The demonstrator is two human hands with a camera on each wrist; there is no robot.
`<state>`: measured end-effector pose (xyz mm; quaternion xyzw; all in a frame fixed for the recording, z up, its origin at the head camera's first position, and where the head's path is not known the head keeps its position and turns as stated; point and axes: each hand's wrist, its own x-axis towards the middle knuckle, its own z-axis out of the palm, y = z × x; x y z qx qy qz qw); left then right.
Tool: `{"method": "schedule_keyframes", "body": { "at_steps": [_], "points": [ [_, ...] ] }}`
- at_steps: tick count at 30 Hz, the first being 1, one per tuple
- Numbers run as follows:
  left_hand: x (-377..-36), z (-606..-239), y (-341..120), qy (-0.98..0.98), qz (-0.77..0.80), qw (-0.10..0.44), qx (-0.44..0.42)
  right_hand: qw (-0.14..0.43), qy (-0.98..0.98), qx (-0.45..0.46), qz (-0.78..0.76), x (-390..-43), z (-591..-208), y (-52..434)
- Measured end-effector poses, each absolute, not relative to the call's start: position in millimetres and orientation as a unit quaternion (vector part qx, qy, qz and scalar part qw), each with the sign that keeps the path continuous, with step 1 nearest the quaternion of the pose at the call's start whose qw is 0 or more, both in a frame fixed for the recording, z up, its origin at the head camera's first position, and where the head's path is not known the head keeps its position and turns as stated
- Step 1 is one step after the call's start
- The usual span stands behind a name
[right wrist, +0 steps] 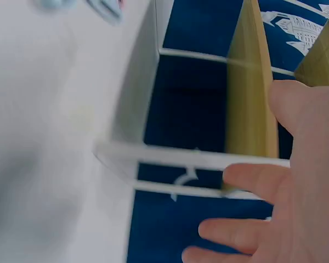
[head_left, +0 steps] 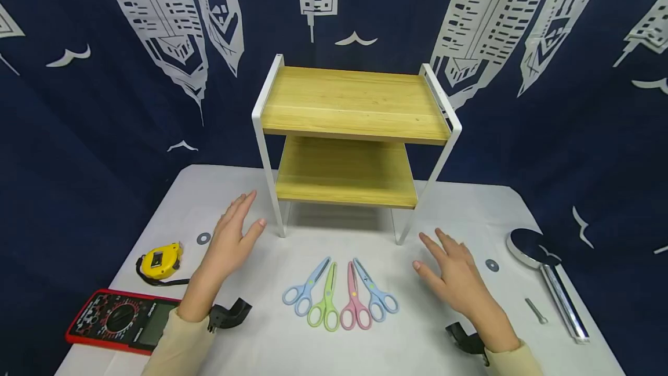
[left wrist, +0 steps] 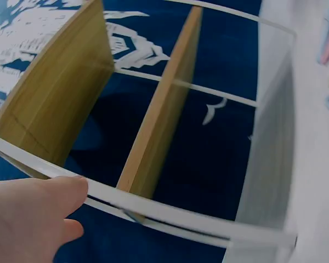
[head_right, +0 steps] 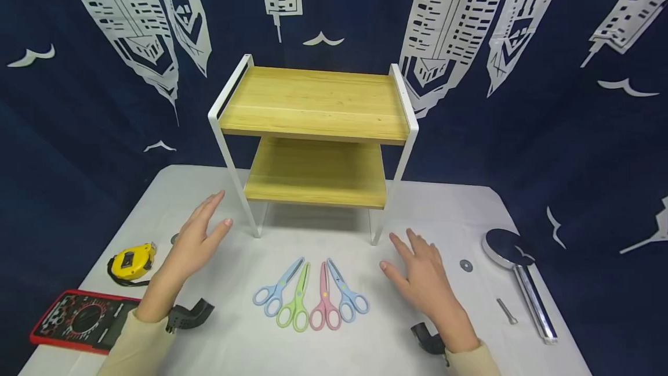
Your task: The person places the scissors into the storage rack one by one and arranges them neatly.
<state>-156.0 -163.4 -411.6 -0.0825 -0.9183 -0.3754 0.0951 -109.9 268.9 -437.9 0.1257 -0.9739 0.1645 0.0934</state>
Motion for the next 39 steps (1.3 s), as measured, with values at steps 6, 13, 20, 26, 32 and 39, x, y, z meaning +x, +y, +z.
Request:
{"method": "schedule_keyframes", "body": {
  "at_steps": [6,13,20,26,32,39],
  "points": [
    [-177.7,-416.8,-148.8,-0.867,-0.483,0.087,-0.083,0.072,-0.958,0.159,0.228,-100.7,-468.5,249.0],
    [-194.4,-427.3,-129.1,-0.795,-0.599,0.078,-0.058,0.016,-0.937,0.209,0.28,-89.3,-494.2,228.4],
    [-198.5,-438.5,-123.1,-0.758,-0.642,0.105,-0.044,0.014,-0.942,0.223,0.252,-84.3,-506.1,211.3],
    [-198.7,-444.0,-124.9,-0.74,-0.666,0.091,-0.029,0.038,-0.947,0.196,0.252,-83.5,-509.8,207.0],
    [-200.4,-441.8,-121.2,-0.721,-0.687,0.086,-0.011,0.007,-0.941,0.183,0.285,-90.5,-502.4,211.2],
    [-200.9,-442.3,-121.1,-0.716,-0.693,0.083,-0.008,-0.094,-0.907,0.193,0.363,-103.4,-489.7,217.6]
  ]
}}
